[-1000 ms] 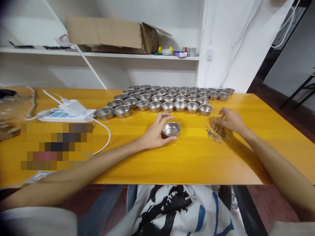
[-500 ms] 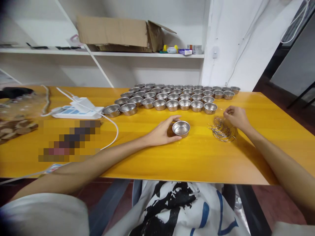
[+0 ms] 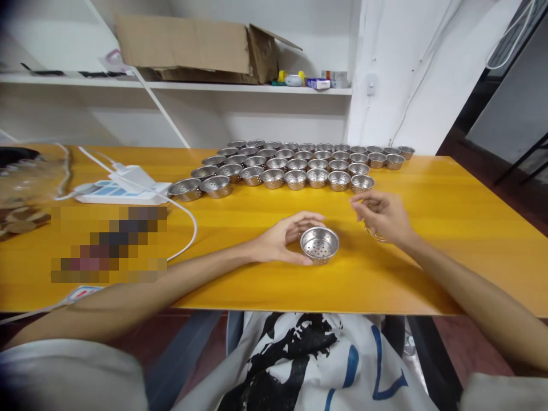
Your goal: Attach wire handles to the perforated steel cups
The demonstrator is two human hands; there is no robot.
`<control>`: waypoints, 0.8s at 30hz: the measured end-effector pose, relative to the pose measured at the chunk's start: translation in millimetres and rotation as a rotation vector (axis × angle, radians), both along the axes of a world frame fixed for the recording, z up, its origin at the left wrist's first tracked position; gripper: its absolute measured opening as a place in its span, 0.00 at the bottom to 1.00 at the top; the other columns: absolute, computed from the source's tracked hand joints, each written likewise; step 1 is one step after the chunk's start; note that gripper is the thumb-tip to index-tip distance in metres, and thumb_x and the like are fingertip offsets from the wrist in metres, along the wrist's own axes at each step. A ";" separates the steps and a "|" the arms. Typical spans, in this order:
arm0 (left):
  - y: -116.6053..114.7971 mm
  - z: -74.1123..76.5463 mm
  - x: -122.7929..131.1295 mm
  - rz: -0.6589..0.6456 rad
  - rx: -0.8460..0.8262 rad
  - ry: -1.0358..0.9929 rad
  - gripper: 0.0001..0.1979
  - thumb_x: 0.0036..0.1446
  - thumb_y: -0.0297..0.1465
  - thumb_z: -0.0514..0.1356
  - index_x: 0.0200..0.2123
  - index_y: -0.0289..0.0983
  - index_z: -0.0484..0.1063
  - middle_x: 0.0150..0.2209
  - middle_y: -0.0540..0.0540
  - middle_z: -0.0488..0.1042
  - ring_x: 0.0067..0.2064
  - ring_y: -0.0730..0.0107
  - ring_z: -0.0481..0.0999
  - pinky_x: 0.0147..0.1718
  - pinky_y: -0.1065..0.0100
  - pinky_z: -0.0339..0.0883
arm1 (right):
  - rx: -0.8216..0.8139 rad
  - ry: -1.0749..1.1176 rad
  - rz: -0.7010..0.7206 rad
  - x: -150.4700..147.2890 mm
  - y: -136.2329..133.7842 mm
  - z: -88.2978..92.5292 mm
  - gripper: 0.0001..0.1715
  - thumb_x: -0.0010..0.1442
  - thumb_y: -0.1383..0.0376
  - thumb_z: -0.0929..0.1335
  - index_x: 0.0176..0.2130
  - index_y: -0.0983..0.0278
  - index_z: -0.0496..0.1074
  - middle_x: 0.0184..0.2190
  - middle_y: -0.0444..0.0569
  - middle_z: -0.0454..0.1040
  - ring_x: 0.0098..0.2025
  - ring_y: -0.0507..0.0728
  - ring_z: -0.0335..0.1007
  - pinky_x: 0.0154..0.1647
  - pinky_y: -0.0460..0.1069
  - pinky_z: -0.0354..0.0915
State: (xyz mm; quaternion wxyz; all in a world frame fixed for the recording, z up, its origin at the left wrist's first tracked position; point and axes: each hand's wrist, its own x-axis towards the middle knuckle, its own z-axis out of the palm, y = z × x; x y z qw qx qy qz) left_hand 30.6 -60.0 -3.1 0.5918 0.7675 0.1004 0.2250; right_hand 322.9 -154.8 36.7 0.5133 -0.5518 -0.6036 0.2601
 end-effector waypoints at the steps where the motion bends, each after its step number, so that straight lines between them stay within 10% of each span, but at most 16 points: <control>1: -1.0 0.4 -0.2 -0.011 0.003 0.016 0.42 0.50 0.30 0.82 0.66 0.44 0.71 0.67 0.36 0.78 0.71 0.48 0.78 0.74 0.40 0.67 | -0.048 -0.020 0.059 -9.8 -5.2 -1.1 0.20 0.62 0.44 0.79 0.42 0.55 0.86 0.22 0.43 0.77 0.15 0.51 0.61 0.15 0.50 0.57; 24: -0.6 3.8 2.5 0.000 -0.041 0.097 0.35 0.53 0.37 0.82 0.61 0.40 0.74 0.58 0.40 0.80 0.62 0.57 0.79 0.64 0.55 0.69 | -0.286 -0.133 0.236 -34.5 -13.8 -13.3 0.25 0.67 0.49 0.73 0.45 0.68 0.86 0.18 0.44 0.76 0.11 0.50 0.66 0.11 0.43 0.62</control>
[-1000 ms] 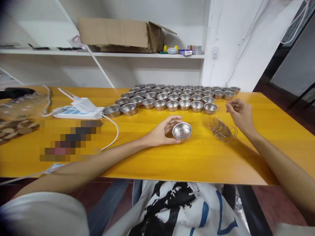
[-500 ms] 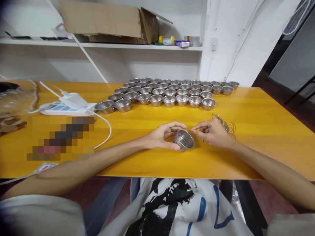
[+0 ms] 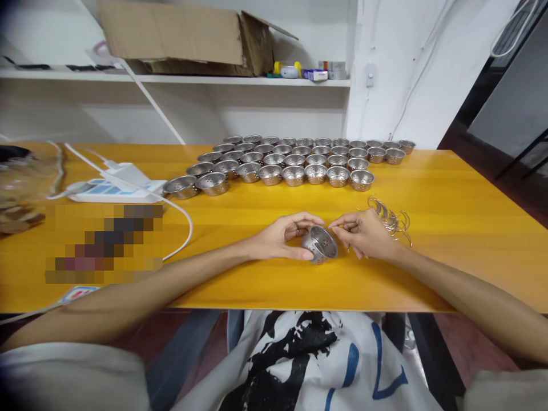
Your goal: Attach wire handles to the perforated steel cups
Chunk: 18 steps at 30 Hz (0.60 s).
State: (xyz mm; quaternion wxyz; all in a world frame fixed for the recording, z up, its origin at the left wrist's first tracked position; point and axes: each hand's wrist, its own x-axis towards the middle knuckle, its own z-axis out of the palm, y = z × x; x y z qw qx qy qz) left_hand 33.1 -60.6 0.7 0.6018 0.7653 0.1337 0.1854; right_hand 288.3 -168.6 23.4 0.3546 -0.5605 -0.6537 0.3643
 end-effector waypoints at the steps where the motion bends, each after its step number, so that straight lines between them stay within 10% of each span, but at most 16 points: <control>1: 0.3 -0.7 0.0 0.000 0.005 -0.005 0.35 0.53 0.37 0.82 0.61 0.40 0.74 0.58 0.40 0.80 0.61 0.57 0.79 0.64 0.55 0.69 | 0.005 0.007 -0.004 0.5 0.6 -0.4 0.25 0.66 0.49 0.74 0.45 0.68 0.86 0.18 0.44 0.77 0.11 0.50 0.66 0.11 0.43 0.61; 18: -6.6 2.2 0.0 0.105 0.317 -0.027 0.36 0.51 0.43 0.81 0.59 0.38 0.76 0.54 0.41 0.82 0.52 0.58 0.81 0.54 0.56 0.73 | -0.046 -0.010 0.021 8.9 -0.5 0.6 0.18 0.63 0.55 0.74 0.42 0.67 0.85 0.17 0.41 0.75 0.10 0.50 0.66 0.10 0.43 0.61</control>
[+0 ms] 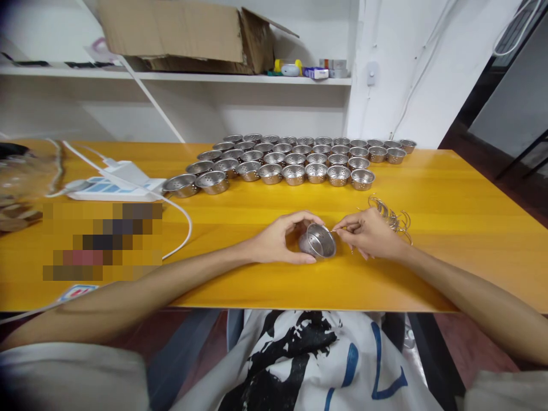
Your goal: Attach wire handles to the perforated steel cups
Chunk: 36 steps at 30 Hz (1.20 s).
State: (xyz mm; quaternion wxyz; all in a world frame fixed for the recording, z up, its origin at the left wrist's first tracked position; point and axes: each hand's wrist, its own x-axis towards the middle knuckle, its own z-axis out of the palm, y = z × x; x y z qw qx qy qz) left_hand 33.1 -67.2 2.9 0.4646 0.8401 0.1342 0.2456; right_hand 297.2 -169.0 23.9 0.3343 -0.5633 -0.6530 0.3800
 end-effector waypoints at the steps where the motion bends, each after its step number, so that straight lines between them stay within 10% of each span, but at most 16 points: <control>1: -0.3 0.6 -0.1 0.006 0.015 0.003 0.35 0.51 0.43 0.81 0.58 0.38 0.76 0.53 0.41 0.82 0.51 0.58 0.81 0.54 0.57 0.73 | -0.006 -0.007 -0.004 -0.2 -0.1 -0.3 0.19 0.63 0.55 0.74 0.42 0.67 0.85 0.17 0.42 0.75 0.10 0.50 0.67 0.10 0.43 0.61; 26: -0.4 0.5 0.7 -0.006 0.263 0.006 0.42 0.58 0.46 0.77 0.73 0.43 0.75 0.56 0.40 0.79 0.57 0.53 0.80 0.64 0.50 0.72 | -0.096 0.216 -0.051 -7.6 -2.3 5.9 0.11 0.58 0.59 0.75 0.39 0.63 0.79 0.19 0.40 0.76 0.10 0.50 0.66 0.07 0.42 0.57; 36: 4.3 0.9 0.0 -0.022 0.217 0.035 0.41 0.58 0.47 0.76 0.71 0.41 0.76 0.54 0.40 0.79 0.54 0.53 0.80 0.62 0.50 0.73 | -0.222 0.459 0.139 12.9 8.0 10.8 0.13 0.58 0.60 0.76 0.37 0.69 0.83 0.33 0.59 0.87 0.32 0.64 0.89 0.25 0.49 0.81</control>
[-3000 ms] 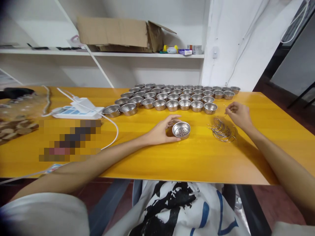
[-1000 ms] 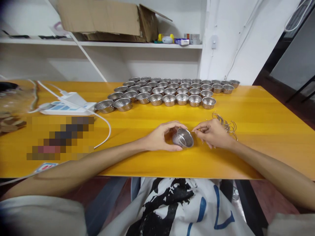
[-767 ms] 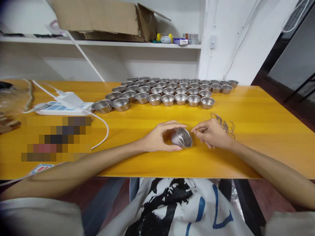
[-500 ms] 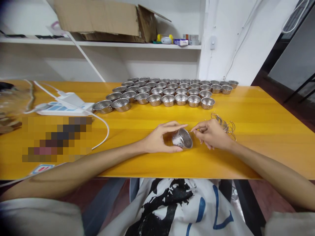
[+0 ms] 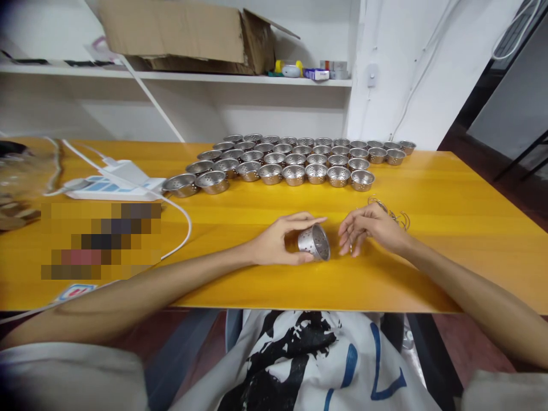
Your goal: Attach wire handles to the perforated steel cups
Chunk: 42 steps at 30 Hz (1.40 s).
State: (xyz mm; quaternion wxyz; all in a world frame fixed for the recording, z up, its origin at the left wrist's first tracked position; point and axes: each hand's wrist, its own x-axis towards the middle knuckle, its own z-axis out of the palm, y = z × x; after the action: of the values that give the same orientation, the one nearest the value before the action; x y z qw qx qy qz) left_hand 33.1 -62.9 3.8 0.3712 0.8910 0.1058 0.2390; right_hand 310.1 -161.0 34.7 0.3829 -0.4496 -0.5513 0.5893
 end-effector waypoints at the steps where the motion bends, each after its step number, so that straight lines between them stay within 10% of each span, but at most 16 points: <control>1: 0.8 -0.1 0.1 -0.001 -0.005 -0.005 0.40 0.58 0.47 0.76 0.71 0.41 0.77 0.53 0.40 0.79 0.54 0.53 0.80 0.62 0.50 0.73 | 0.026 -0.005 0.025 0.4 0.3 -0.2 0.15 0.58 0.59 0.78 0.41 0.69 0.84 0.38 0.60 0.89 0.38 0.65 0.90 0.30 0.50 0.83; 9: 6.3 -2.8 -1.3 -0.090 -0.159 -0.043 0.38 0.59 0.44 0.77 0.71 0.43 0.76 0.54 0.40 0.79 0.56 0.54 0.79 0.61 0.51 0.71 | 0.448 -0.380 -0.064 3.5 1.0 -6.4 0.23 0.67 0.46 0.78 0.40 0.63 0.88 0.30 0.50 0.86 0.22 0.52 0.75 0.25 0.48 0.72; 16: 6.7 -2.7 -1.5 -0.089 -0.211 -0.034 0.37 0.58 0.43 0.78 0.69 0.44 0.78 0.54 0.41 0.79 0.57 0.53 0.79 0.62 0.50 0.71 | 0.847 -0.777 -0.095 21.9 7.2 -13.1 0.16 0.76 0.55 0.71 0.48 0.54 0.90 0.45 0.51 0.90 0.45 0.62 0.87 0.53 0.58 0.80; 21: 6.5 -0.1 -1.9 -0.091 -0.226 -0.035 0.37 0.58 0.43 0.78 0.69 0.43 0.78 0.54 0.40 0.80 0.56 0.53 0.79 0.61 0.51 0.71 | 1.026 -0.899 -0.247 29.4 10.6 -22.2 0.17 0.76 0.56 0.71 0.42 0.53 0.91 0.44 0.54 0.85 0.31 0.55 0.75 0.34 0.53 0.74; 26: 7.3 1.3 -1.7 -0.100 -0.227 -0.017 0.38 0.58 0.42 0.78 0.70 0.42 0.77 0.53 0.40 0.80 0.54 0.55 0.79 0.57 0.54 0.72 | 0.838 -0.528 -0.361 10.4 1.6 -9.9 0.17 0.72 0.49 0.76 0.38 0.56 0.89 0.40 0.55 0.84 0.33 0.58 0.79 0.32 0.55 0.78; 34: 10.5 0.8 -2.0 -0.134 -0.267 -0.009 0.38 0.57 0.42 0.79 0.69 0.42 0.78 0.54 0.40 0.82 0.55 0.54 0.82 0.59 0.51 0.75 | 0.324 -0.046 -0.167 -11.9 -2.0 -14.1 0.24 0.57 0.47 0.85 0.36 0.63 0.86 0.34 0.54 0.88 0.36 0.60 0.89 0.43 0.54 0.86; 42: 9.6 0.5 -2.0 -0.126 -0.275 0.003 0.38 0.57 0.43 0.79 0.69 0.40 0.78 0.53 0.40 0.81 0.54 0.54 0.81 0.58 0.52 0.75 | 0.296 -0.036 -0.073 -11.8 3.6 -25.9 0.21 0.60 0.50 0.84 0.38 0.64 0.86 0.38 0.54 0.89 0.39 0.58 0.90 0.46 0.53 0.87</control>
State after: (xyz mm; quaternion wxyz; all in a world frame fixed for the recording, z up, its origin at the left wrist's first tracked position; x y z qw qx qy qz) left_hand 31.1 -53.3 4.4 0.5040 0.8370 0.0819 0.1969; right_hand 298.3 -157.4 8.8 0.4562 -0.4186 -0.6221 0.4792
